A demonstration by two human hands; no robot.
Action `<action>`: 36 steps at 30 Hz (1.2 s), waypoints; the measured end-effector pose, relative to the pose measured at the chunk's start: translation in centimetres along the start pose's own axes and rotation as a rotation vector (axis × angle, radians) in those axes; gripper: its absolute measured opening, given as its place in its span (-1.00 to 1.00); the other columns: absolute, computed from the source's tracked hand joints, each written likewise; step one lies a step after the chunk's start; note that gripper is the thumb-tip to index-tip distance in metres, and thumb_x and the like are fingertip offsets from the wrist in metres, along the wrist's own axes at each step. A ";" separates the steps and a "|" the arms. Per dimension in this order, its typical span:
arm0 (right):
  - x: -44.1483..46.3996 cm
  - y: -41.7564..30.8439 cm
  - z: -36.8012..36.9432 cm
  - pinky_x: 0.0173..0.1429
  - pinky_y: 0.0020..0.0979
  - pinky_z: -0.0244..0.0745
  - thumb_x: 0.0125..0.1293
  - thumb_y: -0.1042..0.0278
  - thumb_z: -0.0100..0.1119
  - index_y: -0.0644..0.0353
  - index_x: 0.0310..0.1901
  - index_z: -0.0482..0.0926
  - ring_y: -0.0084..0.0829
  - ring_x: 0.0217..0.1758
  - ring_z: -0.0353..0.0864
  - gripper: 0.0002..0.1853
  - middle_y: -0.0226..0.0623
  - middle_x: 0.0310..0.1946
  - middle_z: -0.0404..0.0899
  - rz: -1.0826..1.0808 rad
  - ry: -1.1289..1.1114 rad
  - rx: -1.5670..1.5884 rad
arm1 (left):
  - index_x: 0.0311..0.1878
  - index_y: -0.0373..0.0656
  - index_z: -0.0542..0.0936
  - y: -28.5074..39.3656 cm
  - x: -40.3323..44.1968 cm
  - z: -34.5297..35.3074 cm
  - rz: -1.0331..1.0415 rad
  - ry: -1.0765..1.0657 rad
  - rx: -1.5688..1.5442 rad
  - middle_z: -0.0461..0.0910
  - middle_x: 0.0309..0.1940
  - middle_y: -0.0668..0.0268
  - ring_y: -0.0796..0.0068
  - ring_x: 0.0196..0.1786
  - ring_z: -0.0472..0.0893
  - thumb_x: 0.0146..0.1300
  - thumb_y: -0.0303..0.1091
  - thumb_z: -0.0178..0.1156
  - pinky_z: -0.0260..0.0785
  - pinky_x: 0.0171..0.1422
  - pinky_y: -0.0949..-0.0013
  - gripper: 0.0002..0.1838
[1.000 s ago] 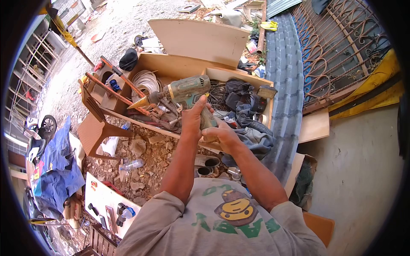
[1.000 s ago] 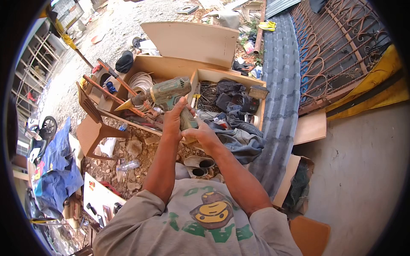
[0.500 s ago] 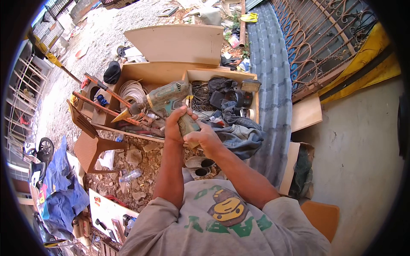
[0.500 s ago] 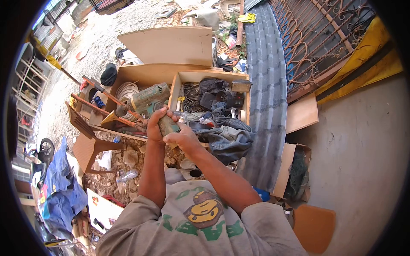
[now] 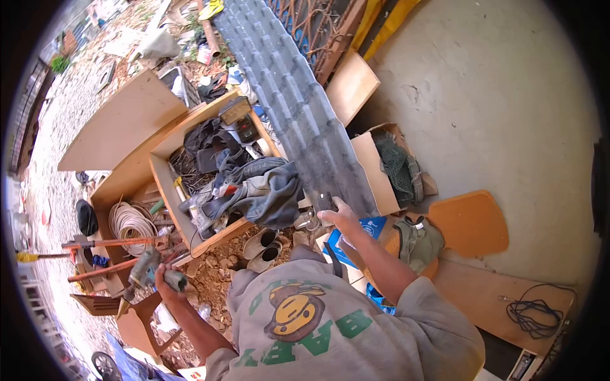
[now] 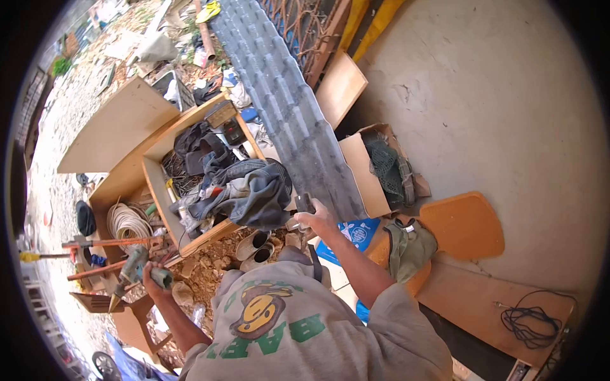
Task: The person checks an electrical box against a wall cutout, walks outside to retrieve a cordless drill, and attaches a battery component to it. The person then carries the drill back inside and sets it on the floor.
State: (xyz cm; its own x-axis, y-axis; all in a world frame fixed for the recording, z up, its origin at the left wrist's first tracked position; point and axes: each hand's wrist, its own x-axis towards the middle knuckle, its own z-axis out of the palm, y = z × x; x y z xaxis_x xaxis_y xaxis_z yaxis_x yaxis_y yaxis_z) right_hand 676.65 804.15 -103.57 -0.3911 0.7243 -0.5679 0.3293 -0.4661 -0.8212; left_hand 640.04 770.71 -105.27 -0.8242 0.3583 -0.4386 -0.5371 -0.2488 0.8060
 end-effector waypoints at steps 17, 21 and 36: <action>13.7 22.0 -25.2 0.26 -0.06 0.30 -0.03 0.24 0.21 0.27 0.12 0.37 0.05 0.21 0.36 -0.38 0.13 0.11 0.40 0.362 0.675 -0.722 | -0.32 -0.20 0.52 -7.1 -6.4 0.4 -1.168 0.128 0.616 0.58 -0.51 0.19 0.26 -0.45 0.61 0.06 -0.35 0.23 0.53 -0.35 0.27 -0.84; 20.5 27.3 -29.7 0.29 -0.07 0.29 0.07 0.24 0.13 0.25 0.17 0.36 0.03 0.27 0.31 -0.42 0.08 0.20 0.35 0.286 0.679 -0.733 | -0.21 -0.21 0.62 -8.4 -3.4 -4.2 -1.399 0.067 1.222 0.66 -0.35 0.19 0.33 -0.35 0.64 0.08 -0.26 0.27 0.52 -0.22 0.31 -0.74; 32.3 32.4 -42.5 0.35 -0.08 0.23 0.32 0.10 -0.06 0.11 0.17 0.48 -0.03 0.29 0.36 -0.55 -0.05 0.20 0.43 0.139 0.824 -0.936 | -0.04 -0.23 0.57 -12.9 -2.6 -2.5 -1.301 -0.036 1.707 0.65 -0.27 0.20 0.33 -0.25 0.65 0.22 -0.20 0.21 0.51 -0.20 0.33 -0.67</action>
State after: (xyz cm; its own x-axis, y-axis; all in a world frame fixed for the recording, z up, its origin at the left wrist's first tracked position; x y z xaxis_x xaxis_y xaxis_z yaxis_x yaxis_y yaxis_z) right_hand 711.16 834.05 -146.14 0.2372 0.9574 -0.1650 0.9398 -0.2691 -0.2106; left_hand 648.71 770.71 -115.55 -0.2033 -0.3706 -0.9063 0.0133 0.9245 -0.3810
